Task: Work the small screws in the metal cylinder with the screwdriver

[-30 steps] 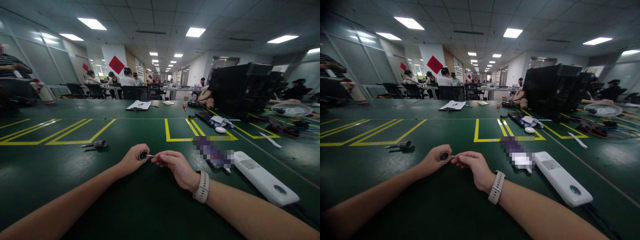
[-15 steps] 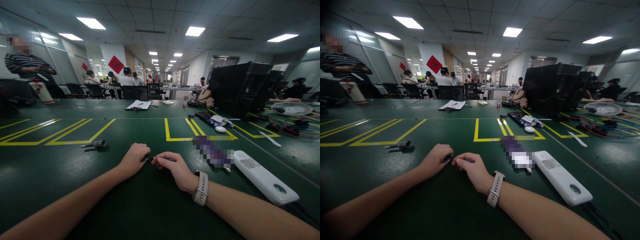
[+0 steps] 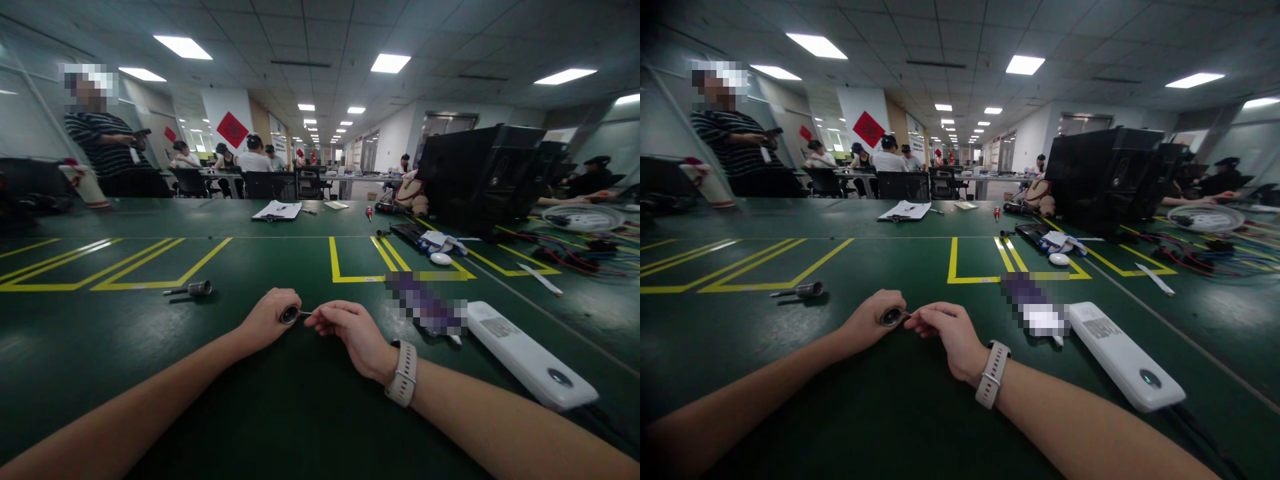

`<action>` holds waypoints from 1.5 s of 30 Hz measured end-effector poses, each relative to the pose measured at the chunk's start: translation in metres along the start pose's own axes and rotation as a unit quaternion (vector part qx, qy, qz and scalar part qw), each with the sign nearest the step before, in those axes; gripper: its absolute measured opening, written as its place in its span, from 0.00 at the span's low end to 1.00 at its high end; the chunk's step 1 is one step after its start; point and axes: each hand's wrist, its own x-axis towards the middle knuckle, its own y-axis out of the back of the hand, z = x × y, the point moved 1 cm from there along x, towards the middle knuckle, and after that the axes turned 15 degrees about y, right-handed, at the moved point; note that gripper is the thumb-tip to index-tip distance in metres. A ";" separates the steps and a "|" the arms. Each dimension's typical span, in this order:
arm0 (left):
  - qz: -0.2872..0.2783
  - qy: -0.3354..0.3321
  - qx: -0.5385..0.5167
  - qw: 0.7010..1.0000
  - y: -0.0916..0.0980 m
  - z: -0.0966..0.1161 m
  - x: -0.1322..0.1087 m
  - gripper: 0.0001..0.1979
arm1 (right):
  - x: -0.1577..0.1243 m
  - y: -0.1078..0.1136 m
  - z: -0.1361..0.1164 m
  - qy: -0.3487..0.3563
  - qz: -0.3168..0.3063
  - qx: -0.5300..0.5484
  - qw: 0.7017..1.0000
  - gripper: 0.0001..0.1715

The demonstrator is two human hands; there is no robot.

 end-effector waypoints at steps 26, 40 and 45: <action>0.008 -0.020 0.084 0.996 0.000 0.003 -0.002 0.06 | 0.003 0.003 0.005 0.008 -0.018 -0.010 1.000 0.09; 0.014 0.019 0.009 1.000 0.001 0.000 0.000 0.04 | 0.003 0.005 0.001 -0.003 -0.017 0.017 1.000 0.10; 0.021 0.012 0.026 0.999 -0.002 -0.004 0.000 0.04 | 0.003 0.004 0.001 0.005 -0.015 0.019 1.000 0.09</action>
